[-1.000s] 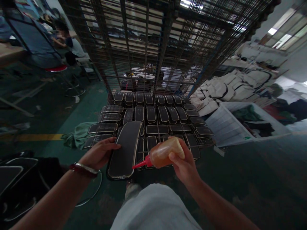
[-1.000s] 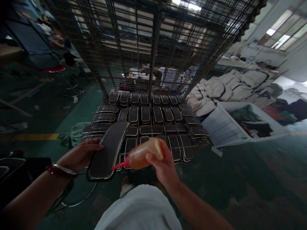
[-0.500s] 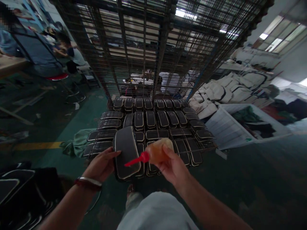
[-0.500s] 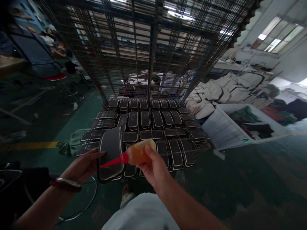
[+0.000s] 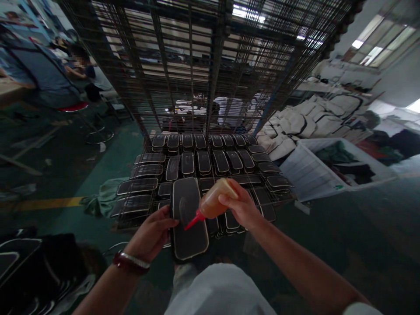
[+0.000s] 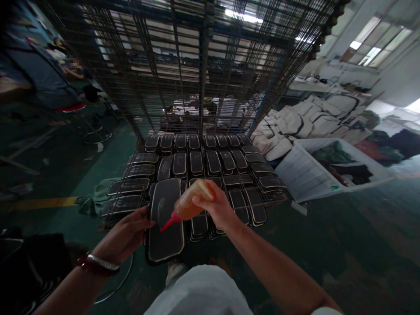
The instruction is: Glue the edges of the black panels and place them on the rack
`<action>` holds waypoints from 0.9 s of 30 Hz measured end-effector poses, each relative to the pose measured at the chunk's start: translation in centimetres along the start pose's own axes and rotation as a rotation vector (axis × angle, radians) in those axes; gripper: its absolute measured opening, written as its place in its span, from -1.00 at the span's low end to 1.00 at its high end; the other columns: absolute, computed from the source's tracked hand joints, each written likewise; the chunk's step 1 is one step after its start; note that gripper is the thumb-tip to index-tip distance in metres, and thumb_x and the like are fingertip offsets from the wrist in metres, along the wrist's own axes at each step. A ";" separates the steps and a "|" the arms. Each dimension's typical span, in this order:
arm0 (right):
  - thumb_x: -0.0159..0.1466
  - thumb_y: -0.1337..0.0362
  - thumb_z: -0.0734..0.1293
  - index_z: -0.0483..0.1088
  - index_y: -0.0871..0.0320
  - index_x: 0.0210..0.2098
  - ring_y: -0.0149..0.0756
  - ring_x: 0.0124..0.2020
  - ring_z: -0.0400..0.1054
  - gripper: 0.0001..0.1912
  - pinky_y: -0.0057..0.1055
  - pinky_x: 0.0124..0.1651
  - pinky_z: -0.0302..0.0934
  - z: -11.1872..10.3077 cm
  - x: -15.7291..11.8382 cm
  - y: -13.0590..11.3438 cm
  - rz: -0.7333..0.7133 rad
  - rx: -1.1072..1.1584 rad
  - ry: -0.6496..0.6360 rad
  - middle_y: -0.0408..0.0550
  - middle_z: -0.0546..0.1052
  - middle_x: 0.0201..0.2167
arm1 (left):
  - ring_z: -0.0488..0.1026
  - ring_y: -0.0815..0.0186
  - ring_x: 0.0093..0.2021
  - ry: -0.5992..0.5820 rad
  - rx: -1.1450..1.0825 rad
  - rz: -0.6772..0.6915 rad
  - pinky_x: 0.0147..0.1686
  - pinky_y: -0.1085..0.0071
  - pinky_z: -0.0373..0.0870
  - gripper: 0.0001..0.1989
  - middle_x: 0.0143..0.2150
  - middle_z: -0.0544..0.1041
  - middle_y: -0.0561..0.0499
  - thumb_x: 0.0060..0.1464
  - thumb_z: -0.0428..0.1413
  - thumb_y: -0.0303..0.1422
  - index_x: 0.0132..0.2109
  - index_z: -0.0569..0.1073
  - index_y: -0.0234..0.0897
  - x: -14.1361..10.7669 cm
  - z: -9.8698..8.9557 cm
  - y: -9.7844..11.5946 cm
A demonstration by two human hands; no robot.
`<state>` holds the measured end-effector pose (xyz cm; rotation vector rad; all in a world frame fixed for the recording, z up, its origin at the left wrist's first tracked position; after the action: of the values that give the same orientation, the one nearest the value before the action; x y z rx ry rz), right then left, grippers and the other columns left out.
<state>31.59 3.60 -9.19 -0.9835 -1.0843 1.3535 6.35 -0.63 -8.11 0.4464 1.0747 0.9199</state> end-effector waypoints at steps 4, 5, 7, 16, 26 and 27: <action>0.19 0.03 0.66 0.57 -0.03 0.03 -0.10 -0.09 0.50 -0.52 -0.21 0.02 0.36 -2.3 1.1 -1.5 -0.103 -0.062 -0.027 -0.12 0.63 -0.11 | 0.76 0.03 -0.22 -0.024 0.028 -0.014 -0.25 0.25 0.71 -0.63 -0.17 0.80 -0.20 -0.13 0.35 -0.67 -0.12 0.65 -0.33 0.1 0.1 -0.2; 0.19 0.02 0.65 0.55 -0.04 0.07 -0.08 -0.05 0.49 -0.49 -0.18 0.07 0.35 -2.9 1.5 -1.8 -0.160 -0.095 -0.004 -0.11 0.62 -0.07 | 0.76 0.03 -0.23 -0.026 0.032 -0.019 -0.25 0.24 0.71 -0.62 -0.16 0.80 -0.19 -0.13 0.36 -0.66 -0.11 0.65 -0.33 0.2 0.2 -0.4; 0.17 -0.02 0.66 0.50 -0.08 0.14 -0.03 0.01 0.49 -0.39 -0.11 0.14 0.35 -3.7 1.8 -2.0 -0.227 -0.146 0.024 -0.08 0.61 0.00 | 0.76 0.04 -0.23 -0.031 0.033 -0.021 -0.24 0.22 0.72 -0.61 -0.14 0.80 -0.18 -0.14 0.37 -0.64 -0.10 0.65 -0.32 0.5 0.4 -0.8; 0.13 -0.01 0.69 0.57 0.04 0.01 -0.08 -0.13 0.49 -0.45 -0.23 -0.03 0.36 -4.7 1.0 -0.1 0.034 0.032 -0.039 -0.09 0.63 -0.17 | 0.75 0.07 -0.20 -0.032 0.042 -0.026 -0.20 0.26 0.70 -0.51 -0.11 0.80 -0.15 -0.16 0.42 -0.59 0.00 0.67 -0.29 2.0 0.6 -2.3; -0.04 0.06 0.79 0.62 0.18 -0.15 -0.16 -0.31 0.56 -0.42 -0.37 -0.31 0.48 -1.9 2.1 4.4 0.347 0.357 0.218 -0.03 0.68 -0.28 | 0.73 -0.07 -0.02 -0.009 0.060 -0.060 -0.10 0.18 0.69 -0.54 -0.10 0.78 -0.20 -0.21 0.37 -0.59 -0.06 0.67 -0.31 8.7 -6.5 -1.1; -0.07 0.07 0.80 0.61 0.19 -0.17 -0.16 -0.32 0.57 -0.40 -0.37 -0.33 0.50 -1.6 2.3 5.2 0.401 0.429 0.290 -0.02 0.69 -0.29 | 0.73 -0.07 -0.03 0.044 0.075 -0.049 -0.10 0.17 0.69 -0.54 -0.12 0.78 -0.20 -0.22 0.36 -0.61 -0.07 0.66 -0.32 10.2 -8.1 -0.5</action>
<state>31.77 6.04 -14.55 -1.0610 -0.3633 1.6160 1.08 6.49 -17.63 0.4617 1.1589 0.8514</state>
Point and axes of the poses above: each hand's wrist, its own x-axis towards the middle knuckle, its own z-axis out of the palm, y = z × x, the point moved 2 cm from there along x, towards the middle knuckle
